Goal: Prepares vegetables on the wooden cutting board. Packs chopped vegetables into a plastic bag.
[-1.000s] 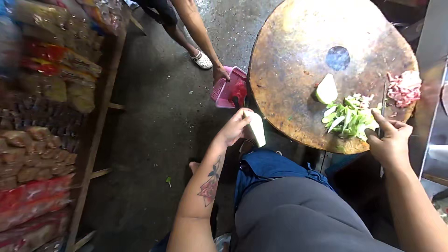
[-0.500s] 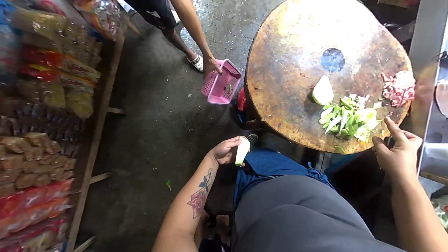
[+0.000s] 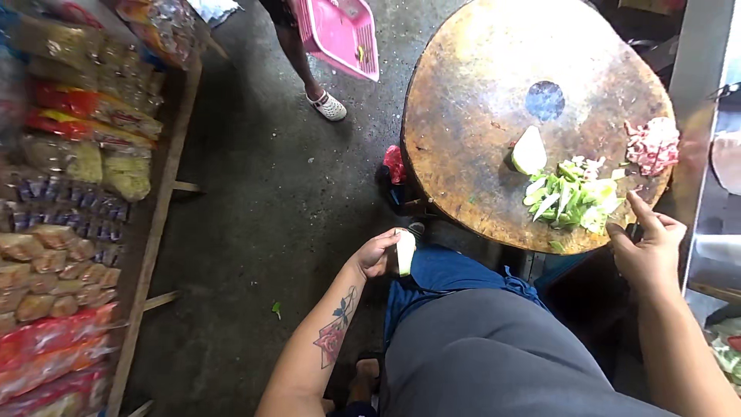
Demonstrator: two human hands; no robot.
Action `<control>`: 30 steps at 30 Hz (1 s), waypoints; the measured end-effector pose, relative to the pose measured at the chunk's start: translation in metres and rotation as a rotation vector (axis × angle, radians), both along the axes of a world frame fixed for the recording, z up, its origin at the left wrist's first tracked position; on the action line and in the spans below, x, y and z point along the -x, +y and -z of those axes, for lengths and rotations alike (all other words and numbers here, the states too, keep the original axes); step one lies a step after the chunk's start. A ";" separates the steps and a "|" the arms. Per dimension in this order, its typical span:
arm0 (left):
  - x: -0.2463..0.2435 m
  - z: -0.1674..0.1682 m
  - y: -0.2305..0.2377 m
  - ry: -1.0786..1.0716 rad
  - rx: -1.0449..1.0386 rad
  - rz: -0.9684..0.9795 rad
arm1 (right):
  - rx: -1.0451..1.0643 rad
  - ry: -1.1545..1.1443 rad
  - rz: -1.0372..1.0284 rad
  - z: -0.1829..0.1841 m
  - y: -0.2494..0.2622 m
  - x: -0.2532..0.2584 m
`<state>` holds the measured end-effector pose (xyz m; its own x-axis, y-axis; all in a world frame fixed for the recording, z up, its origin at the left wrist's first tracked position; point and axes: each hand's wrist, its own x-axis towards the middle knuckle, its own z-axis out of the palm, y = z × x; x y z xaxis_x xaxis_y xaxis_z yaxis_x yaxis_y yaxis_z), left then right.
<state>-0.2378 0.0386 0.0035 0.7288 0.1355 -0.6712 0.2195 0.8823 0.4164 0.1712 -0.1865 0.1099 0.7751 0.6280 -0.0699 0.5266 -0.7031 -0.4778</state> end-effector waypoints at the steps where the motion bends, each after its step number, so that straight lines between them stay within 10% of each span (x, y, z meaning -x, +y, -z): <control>1: -0.001 0.002 -0.002 0.007 -0.007 -0.018 | 0.005 0.005 0.002 -0.002 0.001 0.001; 13: -0.001 -0.032 0.051 0.249 -0.520 0.025 | 0.176 0.227 0.222 0.009 -0.037 0.005; 21: -0.171 -0.050 0.026 0.197 -0.798 -0.122 | 0.087 0.413 0.192 0.023 -0.031 0.031; 26: -0.225 -0.016 0.004 0.172 -1.190 0.162 | -0.069 0.557 0.054 0.018 -0.030 0.057; 30: -0.220 -0.009 0.019 0.195 -1.466 0.443 | 0.246 0.582 -0.025 0.036 -0.036 0.081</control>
<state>-0.0177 0.0571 0.0130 0.8069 0.5425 -0.2337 0.4969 -0.4095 0.7651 0.0905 -0.2224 0.0743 0.5522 0.5571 -0.6203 0.2470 -0.8199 -0.5165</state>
